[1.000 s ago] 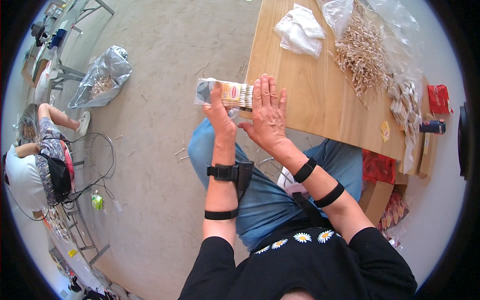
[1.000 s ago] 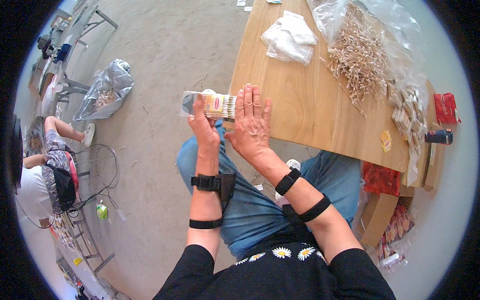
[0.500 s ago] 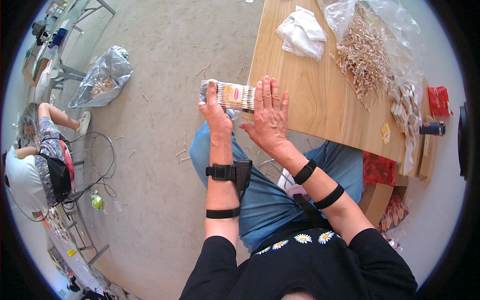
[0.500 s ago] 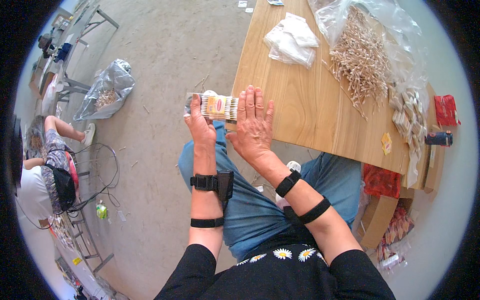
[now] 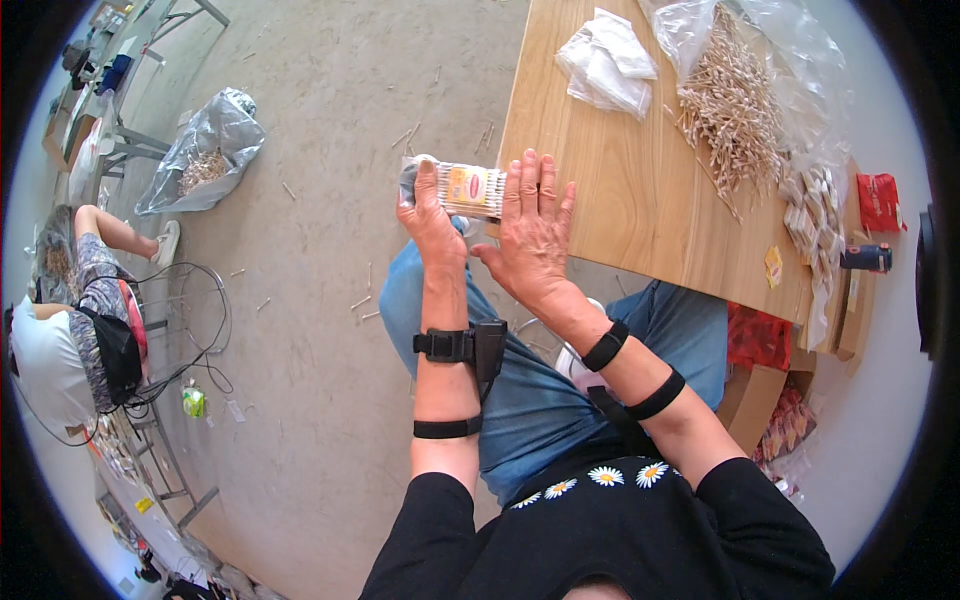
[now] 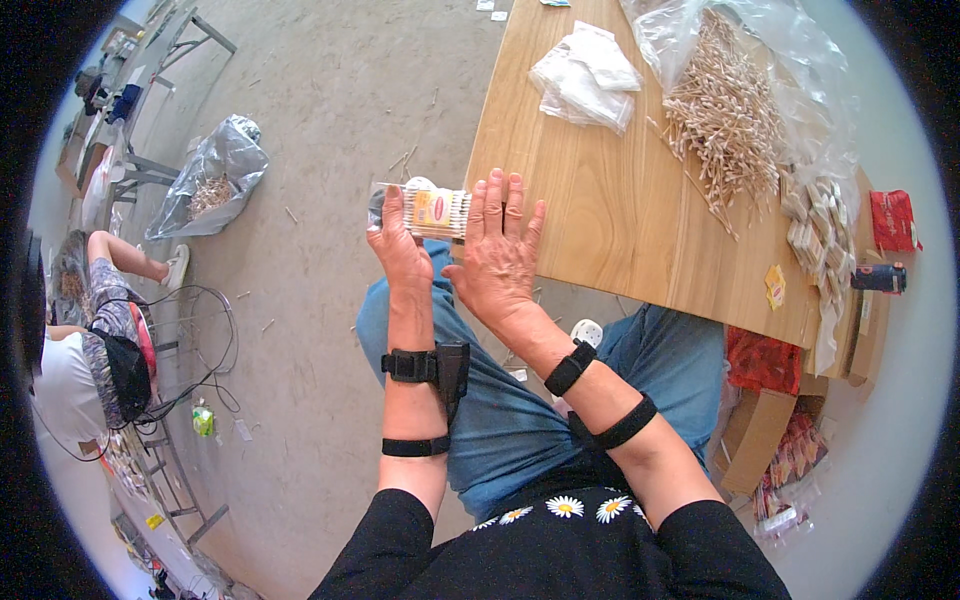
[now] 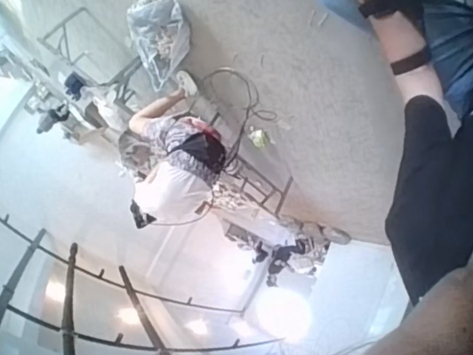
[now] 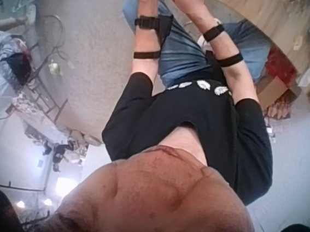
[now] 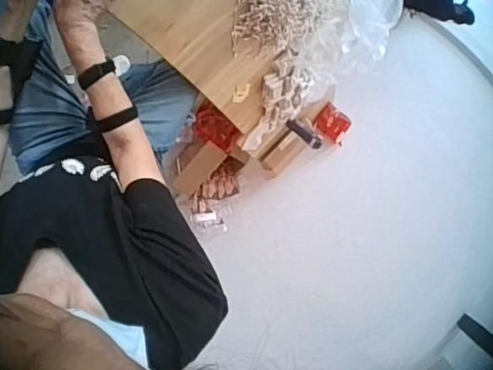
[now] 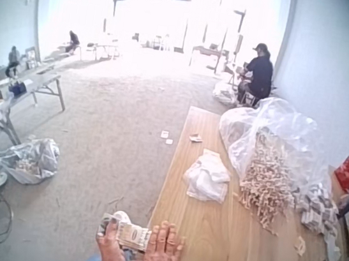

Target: The person picks up a plastic bag, removes a small card, and sets it aside before gathering cotton swabs into a row. They then place a sticker on the bundle and slide it into a plastic sleeve, repeating the process with more swabs.

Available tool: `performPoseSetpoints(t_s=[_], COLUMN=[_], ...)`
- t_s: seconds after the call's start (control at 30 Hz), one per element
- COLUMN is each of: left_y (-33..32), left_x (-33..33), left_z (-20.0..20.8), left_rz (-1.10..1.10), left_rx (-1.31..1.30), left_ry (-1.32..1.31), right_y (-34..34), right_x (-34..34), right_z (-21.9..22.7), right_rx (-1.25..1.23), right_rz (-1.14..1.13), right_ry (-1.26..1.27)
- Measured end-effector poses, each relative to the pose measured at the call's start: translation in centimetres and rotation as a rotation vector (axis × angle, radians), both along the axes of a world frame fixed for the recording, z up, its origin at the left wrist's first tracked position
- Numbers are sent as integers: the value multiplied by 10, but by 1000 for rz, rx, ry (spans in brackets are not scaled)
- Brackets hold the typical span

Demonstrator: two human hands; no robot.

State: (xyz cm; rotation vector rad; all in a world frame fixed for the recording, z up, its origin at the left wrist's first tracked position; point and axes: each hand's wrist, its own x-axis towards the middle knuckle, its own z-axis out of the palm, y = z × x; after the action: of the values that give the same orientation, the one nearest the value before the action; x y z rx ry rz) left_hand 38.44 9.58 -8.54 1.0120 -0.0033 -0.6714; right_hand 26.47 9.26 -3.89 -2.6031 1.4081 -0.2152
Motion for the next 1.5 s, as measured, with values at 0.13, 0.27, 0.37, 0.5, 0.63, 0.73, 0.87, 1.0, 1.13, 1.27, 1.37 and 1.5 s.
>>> performPoseSetpoints(t_s=[0.13, 0.27, 0.37, 0.5, 0.63, 0.73, 0.87, 1.0, 1.13, 1.27, 1.37, 1.5], left_y=[-1, 1, 2, 2, 2, 2, 3, 2, 4, 4, 5, 2], left_x=[0, 1, 3, 1, 0, 0, -1, -1, -1, -1, 0, 0], left_z=[0, -6, -6, -2, 1, 2, 2, 1, 0, -1, -1, -4], left_rz=[2, -13, -25, -11, -10, -8, -18, -3, -9, -12, -13, -24], left_rx=[-5, -36, -49, -39, -26, -16, -18, -15, -11, -16, -19, -46], left_ry=[-10, -33, -47, -36, -9, 9, 23, -3, -13, -5, 10, -6], right_y=[0, -1, -3, -7, -7, -7, -7, -8, 3, 4, 5, -2], right_x=[3, 4, 1, -4, 0, 3, 3, 0, 3, 9, 10, 4], right_z=[-1, 1, -1, -1, 1, 0, 0, -3, -2, 2, 4, -3], right_rx=[-4, -8, 5, 27, 27, 8, 17, -10, 1, 20, 27, -49], right_rz=[12, 43, 74, 32, 17, 39, 56, 50, -3, -20, -11, 53], right_ry=[-19, 0, -18, -34, 3, -16, -4, -44, -46, -22, 15, 33])
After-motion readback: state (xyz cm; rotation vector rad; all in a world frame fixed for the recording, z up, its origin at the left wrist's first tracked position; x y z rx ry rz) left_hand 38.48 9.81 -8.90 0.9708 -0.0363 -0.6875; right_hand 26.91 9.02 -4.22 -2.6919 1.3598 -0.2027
